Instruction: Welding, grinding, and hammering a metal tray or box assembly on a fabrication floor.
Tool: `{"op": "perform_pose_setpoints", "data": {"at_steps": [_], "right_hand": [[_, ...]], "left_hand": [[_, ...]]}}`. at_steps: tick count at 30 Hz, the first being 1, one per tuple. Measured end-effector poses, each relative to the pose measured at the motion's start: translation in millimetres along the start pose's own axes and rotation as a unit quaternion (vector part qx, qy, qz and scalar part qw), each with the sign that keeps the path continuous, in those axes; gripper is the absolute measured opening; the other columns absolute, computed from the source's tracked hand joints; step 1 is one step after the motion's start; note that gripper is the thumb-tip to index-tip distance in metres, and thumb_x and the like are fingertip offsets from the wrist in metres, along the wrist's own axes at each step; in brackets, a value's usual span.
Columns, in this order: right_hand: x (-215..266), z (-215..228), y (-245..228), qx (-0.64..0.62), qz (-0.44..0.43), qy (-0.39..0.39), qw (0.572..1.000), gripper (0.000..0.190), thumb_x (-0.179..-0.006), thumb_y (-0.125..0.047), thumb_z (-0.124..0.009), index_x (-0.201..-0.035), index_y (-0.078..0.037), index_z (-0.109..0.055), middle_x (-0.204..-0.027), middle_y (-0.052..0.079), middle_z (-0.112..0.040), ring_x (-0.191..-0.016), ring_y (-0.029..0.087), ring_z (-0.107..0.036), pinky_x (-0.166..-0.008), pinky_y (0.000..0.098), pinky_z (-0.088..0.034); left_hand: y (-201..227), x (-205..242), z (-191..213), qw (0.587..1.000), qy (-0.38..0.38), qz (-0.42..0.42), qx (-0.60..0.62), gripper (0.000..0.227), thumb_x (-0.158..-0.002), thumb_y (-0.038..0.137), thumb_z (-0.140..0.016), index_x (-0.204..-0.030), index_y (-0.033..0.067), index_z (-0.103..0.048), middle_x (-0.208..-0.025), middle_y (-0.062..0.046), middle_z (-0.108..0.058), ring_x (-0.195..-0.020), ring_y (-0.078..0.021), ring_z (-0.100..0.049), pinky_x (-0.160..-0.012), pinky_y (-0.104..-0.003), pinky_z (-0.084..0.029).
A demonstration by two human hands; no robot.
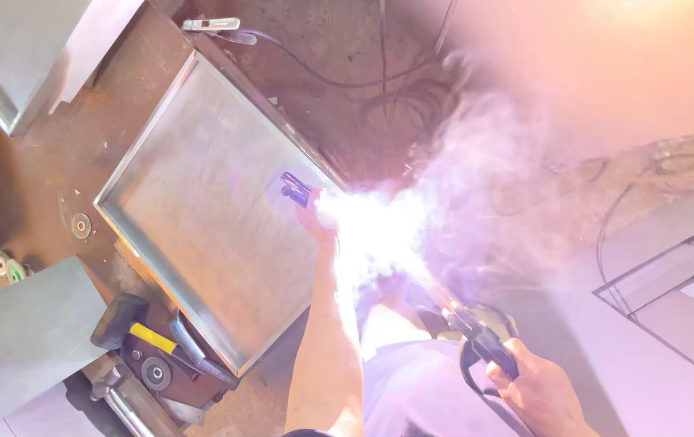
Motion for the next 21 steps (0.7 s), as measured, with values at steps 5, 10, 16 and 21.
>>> {"op": "perform_pose_setpoints", "data": {"at_steps": [5,10,16,21], "right_hand": [[6.1,-16.9,-25.1,0.601,0.095,0.066,0.79,0.027,-0.083,-0.03,-0.073,-0.104,-0.016,-0.063,-0.073,0.011,-0.074,-0.072,0.028,-0.073,-0.064,0.0395,-0.057],[21.3,-37.8,-41.7,0.583,0.146,0.108,0.792,0.039,-0.08,-0.034,-0.082,-0.107,-0.014,-0.062,-0.08,0.016,-0.074,-0.079,0.034,-0.074,-0.067,0.0435,-0.058],[18.5,-32.0,-31.5,0.592,0.196,0.136,0.769,0.036,-0.079,-0.037,-0.083,-0.1,-0.014,-0.065,-0.076,0.019,-0.073,-0.077,0.039,-0.072,-0.068,0.0467,-0.056],[22.8,-37.4,-38.1,0.558,0.208,0.14,0.791,0.031,-0.076,-0.028,-0.079,-0.097,-0.011,-0.063,-0.074,0.019,-0.072,-0.073,0.041,-0.072,-0.064,0.0469,-0.055]], "left_hand": [[44.6,31.4,-27.3,0.999,-0.016,-0.006,0.039,0.012,-0.088,0.008,-0.063,-0.087,0.001,-0.054,-0.07,-0.004,-0.052,-0.055,-0.015,-0.049,-0.049,-0.034,-0.044],[80.1,50.9,-51.0,0.995,0.039,0.081,0.051,0.011,-0.084,0.009,-0.058,-0.083,0.0024,-0.05,-0.061,-0.005,-0.047,-0.043,-0.0157,-0.043,-0.04,-0.035,-0.041],[79.6,50.9,-50.2,0.995,0.049,0.072,0.05,0.009,-0.083,0.008,-0.057,-0.084,0.0033,-0.05,-0.062,-0.006,-0.048,-0.041,-0.0173,-0.044,-0.04,-0.034,-0.038],[72.6,46.6,-46.7,0.996,0.042,0.065,0.045,0.008,-0.083,0.008,-0.057,-0.086,0.0025,-0.052,-0.063,-0.006,-0.049,-0.044,-0.0165,-0.045,-0.041,-0.033,-0.04]]}}
Point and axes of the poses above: each hand's wrist, its own x-axis away from the middle knuckle, its own z-axis out of the back of the hand, y = z × x, the point moved 1 cm from there along -x, towards the middle knuckle
